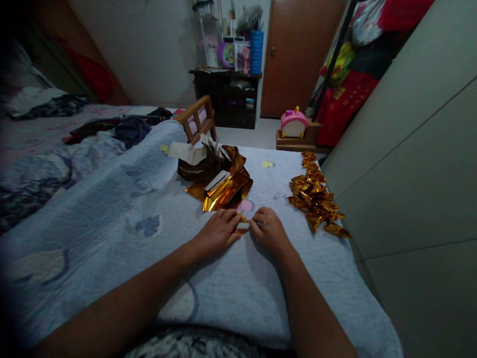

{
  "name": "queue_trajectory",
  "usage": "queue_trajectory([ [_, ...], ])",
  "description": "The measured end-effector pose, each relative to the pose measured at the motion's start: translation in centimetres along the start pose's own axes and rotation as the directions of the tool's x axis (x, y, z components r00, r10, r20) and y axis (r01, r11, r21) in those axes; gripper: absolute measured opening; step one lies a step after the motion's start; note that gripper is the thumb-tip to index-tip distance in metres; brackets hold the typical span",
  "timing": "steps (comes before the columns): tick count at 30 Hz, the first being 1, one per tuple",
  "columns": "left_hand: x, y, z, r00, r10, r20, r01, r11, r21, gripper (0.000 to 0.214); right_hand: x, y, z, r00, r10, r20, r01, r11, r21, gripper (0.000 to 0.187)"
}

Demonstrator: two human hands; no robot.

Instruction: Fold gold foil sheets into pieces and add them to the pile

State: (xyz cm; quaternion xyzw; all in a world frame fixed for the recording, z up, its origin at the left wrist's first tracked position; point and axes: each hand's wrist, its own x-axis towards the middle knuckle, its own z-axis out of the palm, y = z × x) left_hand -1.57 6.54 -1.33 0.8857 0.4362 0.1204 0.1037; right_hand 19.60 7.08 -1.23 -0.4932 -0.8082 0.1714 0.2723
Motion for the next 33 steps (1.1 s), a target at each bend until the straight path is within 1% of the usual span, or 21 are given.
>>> queue_trajectory([
  [4, -0.1, -0.1, 0.1, 1.000, 0.022, -0.021, -0.023, 0.999, -0.035, 0.051, 0.3, -0.2, 0.8, 0.997, 0.035, -0.070, -0.036, 0.999, -0.014, 0.016],
  [9, -0.1, -0.5, -0.1, 0.993, 0.109, -0.041, -0.113, 0.987, -0.117, 0.045, 0.4, -0.5, 1.5, 0.998, 0.021, -0.060, -0.022, 1.000, -0.016, 0.014],
  [11, -0.2, -0.7, -0.2, 0.988, 0.143, -0.049, -0.150, 0.973, -0.176, 0.046, 0.4, -0.5, 1.6, 0.998, 0.019, -0.062, -0.020, 1.000, -0.015, 0.013],
  [13, -0.4, -0.9, -0.4, 0.986, 0.154, -0.060, -0.164, 0.958, -0.237, 0.048, 0.3, -0.5, 1.7, 0.998, 0.013, -0.056, -0.014, 1.000, -0.003, 0.012],
  [15, -0.5, -1.0, -0.6, 0.989, 0.134, -0.064, -0.147, 0.944, -0.294, 0.040, 0.3, -0.4, 1.6, 0.999, 0.001, -0.033, -0.001, 1.000, 0.011, 0.012],
  [18, -0.6, -1.0, -0.7, 0.990, 0.122, -0.068, -0.138, 0.929, -0.343, 0.017, 0.2, -0.3, 1.5, 1.000, -0.013, -0.002, 0.013, 1.000, 0.004, 0.013],
  [22, -0.7, -1.0, -0.5, 0.970, 0.209, -0.123, -0.238, 0.912, -0.334, 0.006, 0.2, -0.3, 1.4, 1.000, -0.022, 0.014, 0.022, 1.000, -0.003, 0.013],
  [24, -0.8, -0.9, -0.5, 0.965, 0.225, -0.132, -0.256, 0.914, -0.315, 0.005, 0.2, -0.4, 1.4, 0.999, -0.028, 0.019, 0.028, 1.000, 0.003, 0.015],
  [27, -0.8, -0.5, -0.5, 0.973, 0.207, -0.100, -0.227, 0.934, -0.275, 0.019, 0.1, -0.6, 1.4, 0.999, -0.029, 0.017, 0.029, 1.000, 0.006, 0.017],
  [29, -0.8, -0.1, -0.5, 0.981, 0.174, -0.081, -0.189, 0.953, -0.237, 0.028, 0.1, -0.6, 1.4, 1.000, -0.024, 0.017, 0.024, 1.000, 0.004, 0.018],
  [33, -0.6, 0.6, -0.6, 0.991, 0.111, -0.076, -0.122, 0.979, -0.160, 0.025, 0.1, -0.6, 1.4, 1.000, -0.009, 0.029, 0.009, 1.000, -0.002, 0.012],
])
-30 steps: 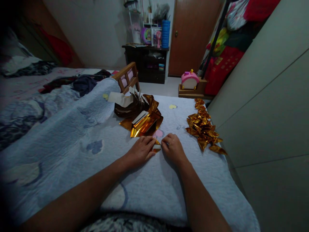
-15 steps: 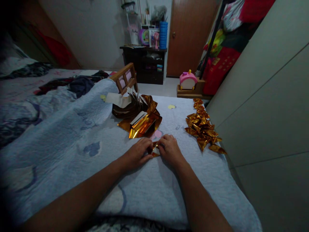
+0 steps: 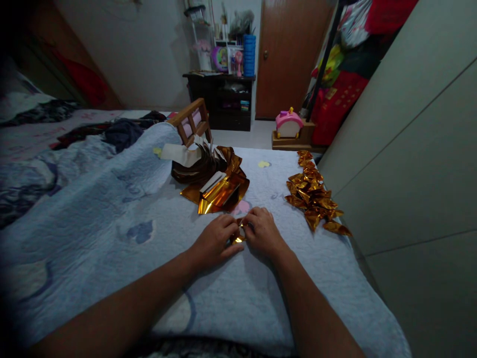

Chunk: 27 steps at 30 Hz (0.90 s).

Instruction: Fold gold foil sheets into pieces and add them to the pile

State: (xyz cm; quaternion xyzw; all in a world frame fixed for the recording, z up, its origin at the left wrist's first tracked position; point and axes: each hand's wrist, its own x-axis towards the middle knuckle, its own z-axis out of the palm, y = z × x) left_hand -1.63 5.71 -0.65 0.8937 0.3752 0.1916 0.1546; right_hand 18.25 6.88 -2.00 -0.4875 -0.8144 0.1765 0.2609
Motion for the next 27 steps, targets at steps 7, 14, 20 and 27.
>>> queue_trajectory([
  [7, 0.2, 0.2, 0.0, 0.999, 0.043, -0.017, -0.042, 0.997, 0.064, 0.020, 0.3, 0.0, 0.3, 0.999, 0.001, -0.042, 0.000, 0.999, 0.038, 0.015],
  [14, 0.1, 0.0, 0.7, 0.987, 0.144, -0.066, -0.132, 0.978, 0.162, 0.008, 0.3, 0.5, 0.6, 0.997, -0.076, -0.029, 0.076, 0.997, 0.002, 0.015],
  [20, -0.2, 0.2, 1.4, 0.974, 0.184, -0.132, -0.155, 0.968, 0.199, 0.009, 0.4, 0.2, 0.4, 0.997, -0.033, -0.065, 0.034, 0.999, 0.016, 0.016],
  [27, -0.2, 0.7, 1.0, 0.988, 0.146, -0.055, -0.142, 0.987, 0.073, 0.018, 0.6, 0.3, 1.0, 0.989, -0.102, -0.103, 0.101, 0.995, -0.012, 0.028],
])
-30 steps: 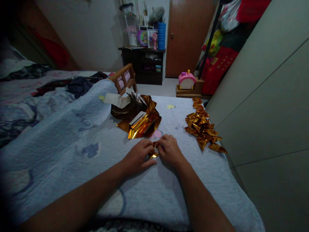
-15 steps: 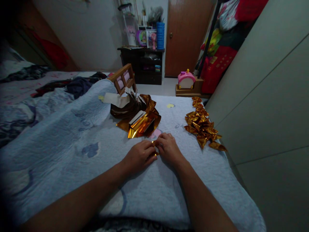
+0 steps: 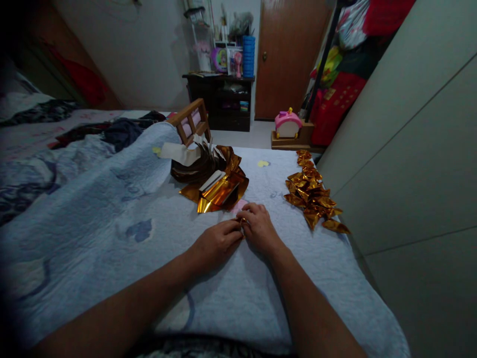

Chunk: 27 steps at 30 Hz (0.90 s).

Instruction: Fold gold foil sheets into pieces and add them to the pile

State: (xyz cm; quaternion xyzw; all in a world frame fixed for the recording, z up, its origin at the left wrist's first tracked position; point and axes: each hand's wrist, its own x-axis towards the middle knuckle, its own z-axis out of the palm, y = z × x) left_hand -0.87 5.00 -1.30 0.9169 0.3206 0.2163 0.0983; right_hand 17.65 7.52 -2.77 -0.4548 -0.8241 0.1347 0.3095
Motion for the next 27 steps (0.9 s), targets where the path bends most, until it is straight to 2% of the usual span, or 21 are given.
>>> queue_trajectory([
  [3, 0.1, 0.0, -0.2, 1.000, 0.009, -0.003, -0.009, 1.000, 0.003, 0.019, 0.3, 0.3, 0.2, 1.000, -0.004, 0.006, 0.004, 1.000, -0.008, 0.021],
  [9, 0.0, -0.2, -0.6, 0.997, 0.047, -0.068, -0.040, 0.994, 0.099, 0.012, 0.7, 0.0, 0.2, 0.998, 0.003, 0.060, -0.001, 1.000, -0.024, 0.018],
  [14, -0.4, 0.0, -1.0, 0.997, -0.029, -0.069, 0.040, 0.984, 0.172, 0.011, 0.9, -0.2, 0.3, 0.996, 0.039, 0.081, -0.035, 0.998, -0.044, 0.013],
  [20, -0.5, 0.2, -1.5, 0.983, -0.177, 0.038, 0.172, 0.978, 0.120, 0.012, 1.1, -0.4, 0.1, 0.994, 0.061, 0.094, -0.055, 0.997, -0.061, 0.011],
  [27, -0.6, -0.5, -1.4, 0.985, -0.168, 0.030, 0.167, 0.985, 0.036, 0.010, 0.8, -0.6, 0.0, 0.993, 0.053, 0.107, -0.045, 0.996, -0.076, 0.010],
])
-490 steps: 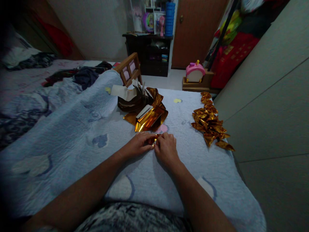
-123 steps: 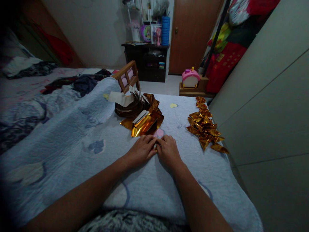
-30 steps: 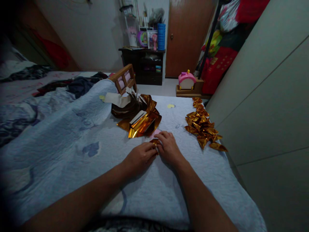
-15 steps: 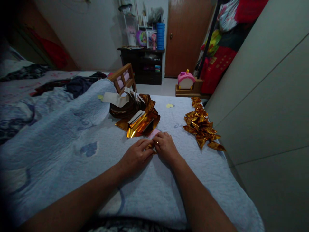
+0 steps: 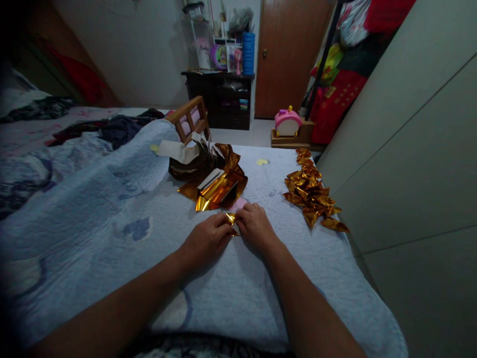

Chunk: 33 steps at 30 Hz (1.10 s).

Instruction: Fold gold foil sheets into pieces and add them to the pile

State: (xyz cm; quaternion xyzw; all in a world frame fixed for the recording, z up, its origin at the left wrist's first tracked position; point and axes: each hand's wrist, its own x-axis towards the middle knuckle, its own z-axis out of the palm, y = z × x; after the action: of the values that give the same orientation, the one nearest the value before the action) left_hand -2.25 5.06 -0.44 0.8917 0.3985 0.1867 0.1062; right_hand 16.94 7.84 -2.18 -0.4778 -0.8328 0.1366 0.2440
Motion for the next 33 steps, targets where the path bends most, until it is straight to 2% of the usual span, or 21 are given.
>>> queue_trajectory([
  [5, -0.1, -0.4, -0.1, 0.999, 0.049, -0.009, -0.049, 0.999, -0.016, 0.010, -0.3, -0.4, -0.5, 0.999, -0.006, 0.035, 0.006, 1.000, 0.003, 0.007],
  [9, -0.1, -0.2, -0.1, 0.999, 0.051, 0.003, -0.051, 0.998, 0.044, 0.011, -0.5, -0.9, -0.7, 0.998, -0.008, 0.055, 0.011, 0.999, -0.053, 0.009],
  [20, 0.0, 0.5, 0.3, 0.997, 0.079, 0.006, -0.078, 0.970, 0.230, 0.009, -0.4, -1.0, -0.2, 1.000, 0.014, 0.005, -0.014, 0.999, -0.050, 0.020],
  [27, 0.2, 0.4, 0.2, 0.997, 0.070, -0.013, -0.066, 0.973, 0.219, 0.011, -0.4, -0.8, -0.2, 0.999, 0.011, -0.033, -0.011, 1.000, 0.026, 0.017],
  [33, 0.4, 0.0, 0.5, 0.998, 0.044, -0.033, -0.035, 0.971, 0.238, 0.008, -0.5, -0.8, -0.5, 0.997, -0.002, -0.076, 0.001, 1.000, -0.006, 0.016],
])
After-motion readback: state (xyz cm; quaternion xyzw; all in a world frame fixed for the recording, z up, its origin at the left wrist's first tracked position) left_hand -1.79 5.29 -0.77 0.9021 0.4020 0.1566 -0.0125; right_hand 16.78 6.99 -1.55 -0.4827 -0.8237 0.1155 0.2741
